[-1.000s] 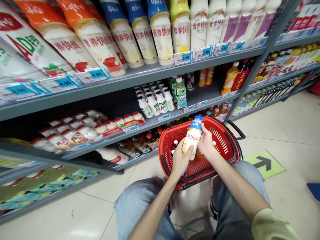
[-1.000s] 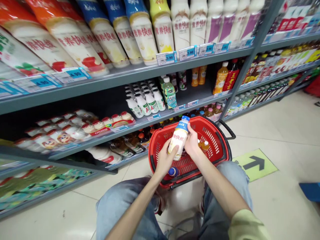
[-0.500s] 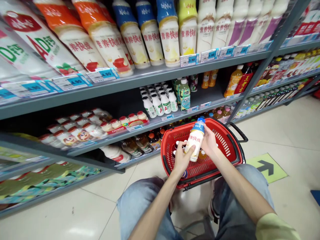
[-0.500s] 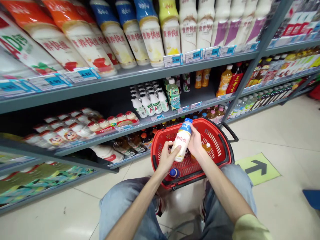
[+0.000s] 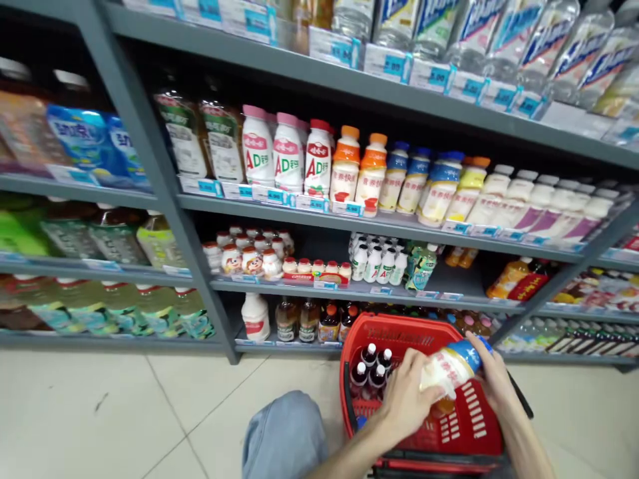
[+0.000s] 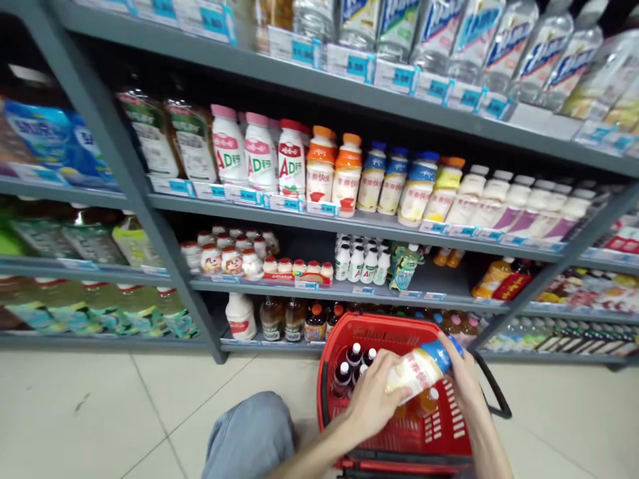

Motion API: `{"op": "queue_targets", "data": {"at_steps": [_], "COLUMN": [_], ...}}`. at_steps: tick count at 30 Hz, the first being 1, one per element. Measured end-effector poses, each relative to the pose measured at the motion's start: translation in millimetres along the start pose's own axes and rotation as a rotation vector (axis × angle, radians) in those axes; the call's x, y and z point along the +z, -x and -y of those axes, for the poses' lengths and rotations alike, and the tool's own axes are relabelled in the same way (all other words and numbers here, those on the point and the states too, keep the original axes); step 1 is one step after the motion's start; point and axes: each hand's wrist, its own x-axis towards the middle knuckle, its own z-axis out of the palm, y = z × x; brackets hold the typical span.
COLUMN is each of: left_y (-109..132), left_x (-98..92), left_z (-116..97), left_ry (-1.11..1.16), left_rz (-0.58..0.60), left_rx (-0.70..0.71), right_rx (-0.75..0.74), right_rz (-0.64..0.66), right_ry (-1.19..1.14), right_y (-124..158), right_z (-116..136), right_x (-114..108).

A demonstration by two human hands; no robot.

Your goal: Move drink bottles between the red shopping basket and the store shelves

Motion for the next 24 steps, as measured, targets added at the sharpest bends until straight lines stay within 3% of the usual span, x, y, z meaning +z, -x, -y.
{"op": "queue_targets", "data": {"at_steps": [5, 10, 13, 15, 18, 22, 24], "left_y": [-1.2, -11.6, -14.0, -12.6, -8.2, -3.4, -3.4], "left_x": [-0.2, -3.8, -8.0, -8.5, -2.4, 13.0, 17.7], "left_z": [2.3, 4.8, 4.5, 7.0, 20.0, 44.3, 50.1], "left_ry": [0.147, 0.161, -0.010, -0.264, -0.662, -0.897, -0.923], "left_rz": [-0.008, -0.018, -0.023, 0.020, 0.212, 0.689, 0.767], "left_rx": [0.031, 0.073, 0.126, 0.171, 0.203, -0.052, -0.126], "right_rx": [-0.301, -0.601, -0.725, -0.790, -0.859, -0.907, -0.937], "right_rz": [-0.053, -0.119, -0.169, -0.181, -0.202, -0.270, -0.307], "right_ry": [0.395, 0.855, 1.003, 1.050, 1.105, 1.138, 1.141], "right_y": [5.4, 29.0, 48.0, 55.9, 60.3, 63.0, 65.8], "right_z": [33.1, 76.0, 96.7, 107.2, 121.1, 141.0, 152.6], "right_x": [-4.4, 19.4, 38.0, 46.5, 53.2, 59.0, 63.4]}}
